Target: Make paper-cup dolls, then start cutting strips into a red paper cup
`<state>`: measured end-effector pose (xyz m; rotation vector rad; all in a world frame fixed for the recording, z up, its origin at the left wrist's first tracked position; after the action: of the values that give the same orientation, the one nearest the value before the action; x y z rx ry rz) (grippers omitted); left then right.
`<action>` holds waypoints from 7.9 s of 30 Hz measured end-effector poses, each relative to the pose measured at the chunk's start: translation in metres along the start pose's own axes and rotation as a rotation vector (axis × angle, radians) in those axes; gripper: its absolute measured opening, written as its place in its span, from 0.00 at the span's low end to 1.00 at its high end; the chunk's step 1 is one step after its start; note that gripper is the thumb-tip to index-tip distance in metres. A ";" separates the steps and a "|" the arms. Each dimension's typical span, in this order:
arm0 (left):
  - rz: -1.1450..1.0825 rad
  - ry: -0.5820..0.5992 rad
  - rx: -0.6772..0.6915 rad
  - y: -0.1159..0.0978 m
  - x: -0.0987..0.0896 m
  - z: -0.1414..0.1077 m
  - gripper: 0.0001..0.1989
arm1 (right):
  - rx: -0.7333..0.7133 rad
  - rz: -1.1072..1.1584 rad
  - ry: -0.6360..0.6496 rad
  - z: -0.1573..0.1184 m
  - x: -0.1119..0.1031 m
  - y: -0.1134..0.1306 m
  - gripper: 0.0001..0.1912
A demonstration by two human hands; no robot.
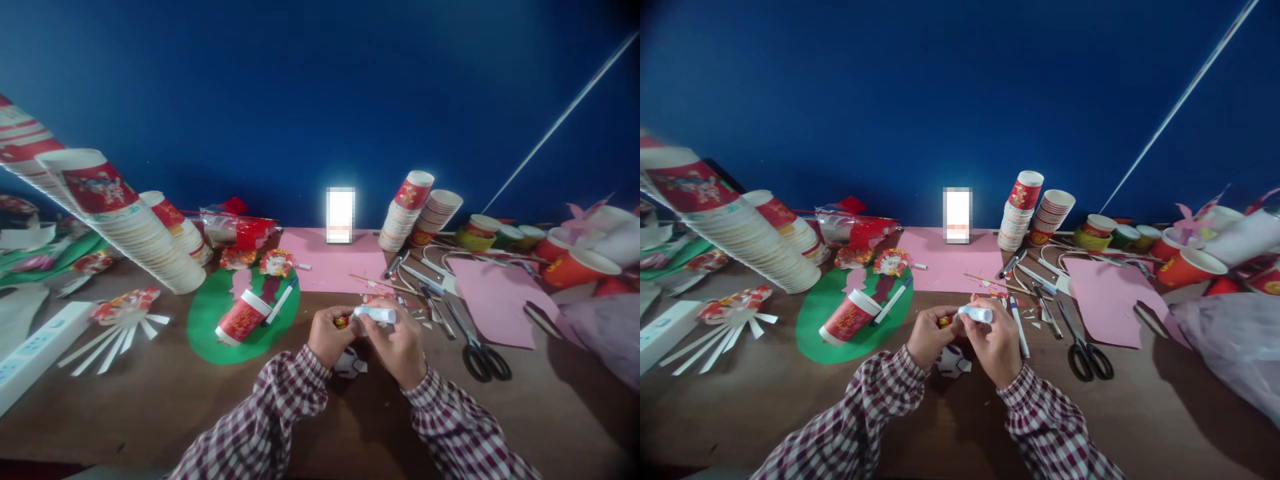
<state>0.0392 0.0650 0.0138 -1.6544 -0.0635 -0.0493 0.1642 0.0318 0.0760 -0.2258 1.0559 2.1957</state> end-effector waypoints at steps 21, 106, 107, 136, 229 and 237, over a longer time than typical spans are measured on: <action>-0.028 -0.003 -0.031 0.000 0.000 -0.001 0.13 | 0.013 -0.052 -0.055 0.003 -0.005 -0.003 0.07; 0.767 -0.351 0.594 -0.041 -0.038 -0.017 0.24 | 0.311 0.043 0.202 -0.055 -0.029 -0.014 0.12; 0.793 -0.274 0.668 -0.044 -0.032 -0.030 0.19 | 0.336 0.052 0.180 -0.057 -0.033 -0.015 0.12; 1.036 0.377 0.746 0.000 0.003 -0.082 0.08 | 0.246 0.003 0.196 -0.064 -0.024 -0.016 0.09; 0.971 0.291 0.683 -0.009 -0.002 -0.072 0.23 | 0.072 -0.030 0.044 -0.038 -0.050 -0.016 0.09; 1.128 0.297 0.455 0.000 -0.003 -0.052 0.22 | -0.099 -0.491 -0.037 -0.021 -0.070 -0.054 0.06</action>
<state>0.0365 0.0128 0.0184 -1.0260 1.0051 0.5370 0.2492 0.0047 0.0585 -0.4376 0.7716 1.7984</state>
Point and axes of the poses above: each hand's wrist, its own z-axis towards the middle knuckle, its own x-axis out of the palm, y = z × x, the point moved 7 cm from there along z, towards the middle knuckle, and after that the axes turned 9 degrees about -y, right-handed, at the moved point
